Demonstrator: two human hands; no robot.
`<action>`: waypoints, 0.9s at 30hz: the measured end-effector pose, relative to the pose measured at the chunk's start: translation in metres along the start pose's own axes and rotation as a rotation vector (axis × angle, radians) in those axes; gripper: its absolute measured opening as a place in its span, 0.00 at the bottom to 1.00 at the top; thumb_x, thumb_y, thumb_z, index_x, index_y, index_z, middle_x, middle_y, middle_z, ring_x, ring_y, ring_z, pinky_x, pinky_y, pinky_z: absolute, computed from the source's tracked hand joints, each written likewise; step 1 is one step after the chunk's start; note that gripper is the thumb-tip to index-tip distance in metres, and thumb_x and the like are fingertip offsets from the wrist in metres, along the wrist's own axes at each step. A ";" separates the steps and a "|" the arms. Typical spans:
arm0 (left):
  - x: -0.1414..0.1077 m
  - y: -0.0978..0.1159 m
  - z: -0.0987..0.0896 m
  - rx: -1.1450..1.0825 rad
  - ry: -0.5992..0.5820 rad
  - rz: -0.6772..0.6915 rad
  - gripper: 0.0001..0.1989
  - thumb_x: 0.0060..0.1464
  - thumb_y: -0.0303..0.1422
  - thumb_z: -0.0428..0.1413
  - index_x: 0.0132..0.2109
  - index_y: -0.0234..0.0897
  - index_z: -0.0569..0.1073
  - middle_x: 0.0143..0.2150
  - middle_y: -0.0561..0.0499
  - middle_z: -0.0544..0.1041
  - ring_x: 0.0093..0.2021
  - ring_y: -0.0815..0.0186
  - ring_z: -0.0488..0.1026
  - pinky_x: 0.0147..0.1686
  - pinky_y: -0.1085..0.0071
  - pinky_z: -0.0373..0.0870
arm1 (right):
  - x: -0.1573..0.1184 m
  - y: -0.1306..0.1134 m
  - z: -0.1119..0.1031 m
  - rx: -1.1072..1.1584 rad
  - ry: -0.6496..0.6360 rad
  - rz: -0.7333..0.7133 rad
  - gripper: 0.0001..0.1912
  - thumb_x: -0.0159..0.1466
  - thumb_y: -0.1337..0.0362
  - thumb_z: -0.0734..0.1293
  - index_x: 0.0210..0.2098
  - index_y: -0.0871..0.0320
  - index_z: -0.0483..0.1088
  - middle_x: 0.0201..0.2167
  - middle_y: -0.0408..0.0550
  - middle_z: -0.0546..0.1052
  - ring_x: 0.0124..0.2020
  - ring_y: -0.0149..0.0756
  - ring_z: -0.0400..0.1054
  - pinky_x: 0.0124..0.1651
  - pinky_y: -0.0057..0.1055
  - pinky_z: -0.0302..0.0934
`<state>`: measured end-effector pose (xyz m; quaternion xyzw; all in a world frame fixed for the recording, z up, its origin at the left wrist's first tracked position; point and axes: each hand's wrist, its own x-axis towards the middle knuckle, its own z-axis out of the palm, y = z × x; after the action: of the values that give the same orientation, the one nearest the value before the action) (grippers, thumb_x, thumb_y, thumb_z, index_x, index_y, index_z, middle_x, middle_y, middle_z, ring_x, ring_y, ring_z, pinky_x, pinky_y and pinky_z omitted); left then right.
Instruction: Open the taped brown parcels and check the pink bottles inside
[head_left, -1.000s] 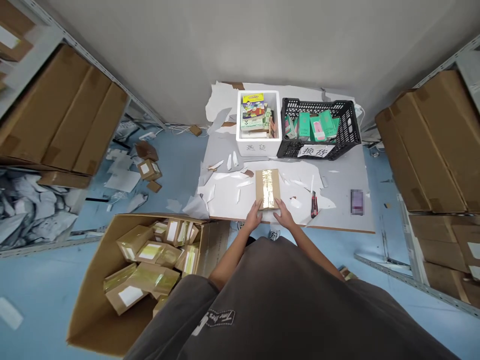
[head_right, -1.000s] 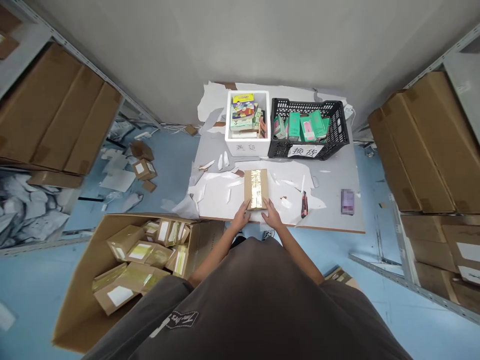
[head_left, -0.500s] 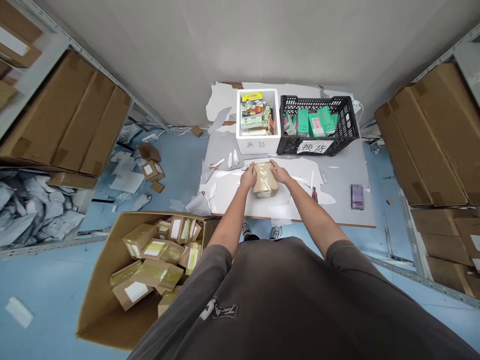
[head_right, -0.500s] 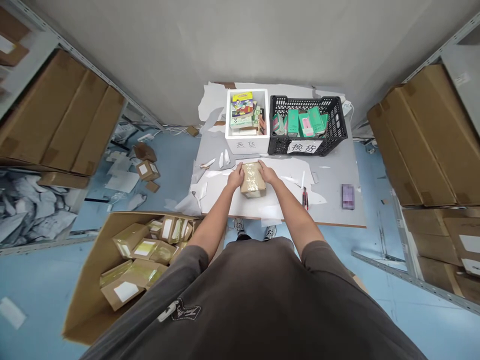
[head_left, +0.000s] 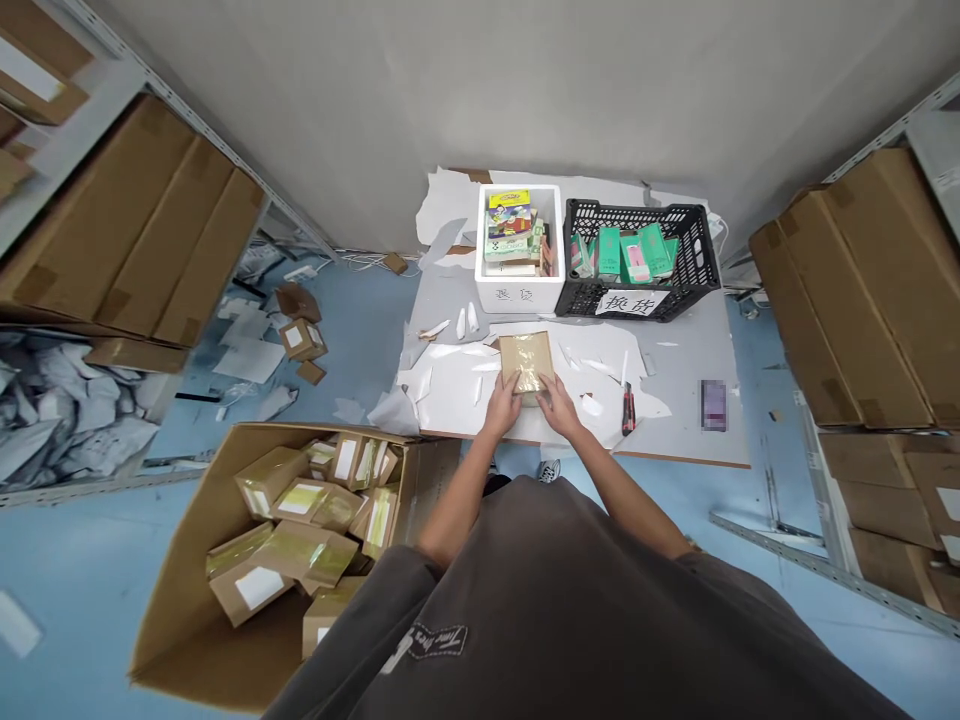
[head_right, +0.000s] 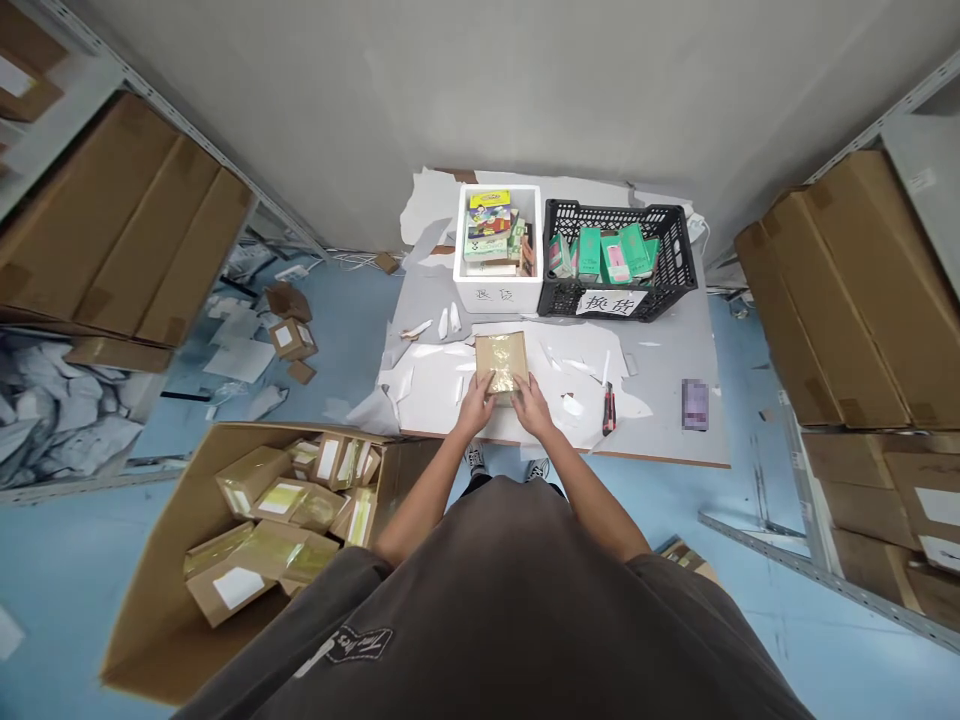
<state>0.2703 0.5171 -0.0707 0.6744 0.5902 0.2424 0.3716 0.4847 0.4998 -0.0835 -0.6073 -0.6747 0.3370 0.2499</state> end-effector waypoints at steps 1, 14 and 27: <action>0.006 0.004 -0.008 0.019 0.011 -0.005 0.32 0.71 0.39 0.56 0.78 0.43 0.64 0.80 0.39 0.61 0.79 0.47 0.61 0.74 0.51 0.66 | 0.008 -0.004 -0.007 -0.004 0.025 -0.024 0.33 0.76 0.57 0.59 0.78 0.53 0.60 0.77 0.57 0.64 0.79 0.53 0.56 0.76 0.55 0.59; 0.098 -0.007 -0.028 0.054 -0.216 -0.325 0.53 0.61 0.36 0.66 0.83 0.35 0.47 0.79 0.33 0.64 0.77 0.46 0.66 0.74 0.53 0.65 | 0.130 -0.018 -0.019 -0.192 -0.368 0.123 0.46 0.69 0.65 0.67 0.83 0.62 0.50 0.80 0.62 0.58 0.78 0.55 0.59 0.77 0.46 0.58; 0.164 -0.024 -0.068 0.616 -0.565 -0.059 0.81 0.36 0.63 0.76 0.84 0.37 0.42 0.86 0.34 0.37 0.84 0.34 0.42 0.78 0.48 0.53 | 0.002 0.140 -0.139 -0.226 0.117 0.293 0.36 0.71 0.59 0.67 0.76 0.62 0.63 0.75 0.65 0.66 0.75 0.57 0.59 0.76 0.53 0.56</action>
<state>0.2342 0.6920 -0.0664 0.7768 0.5290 -0.1508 0.3065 0.6791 0.5280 -0.0995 -0.7415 -0.5971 0.2562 0.1673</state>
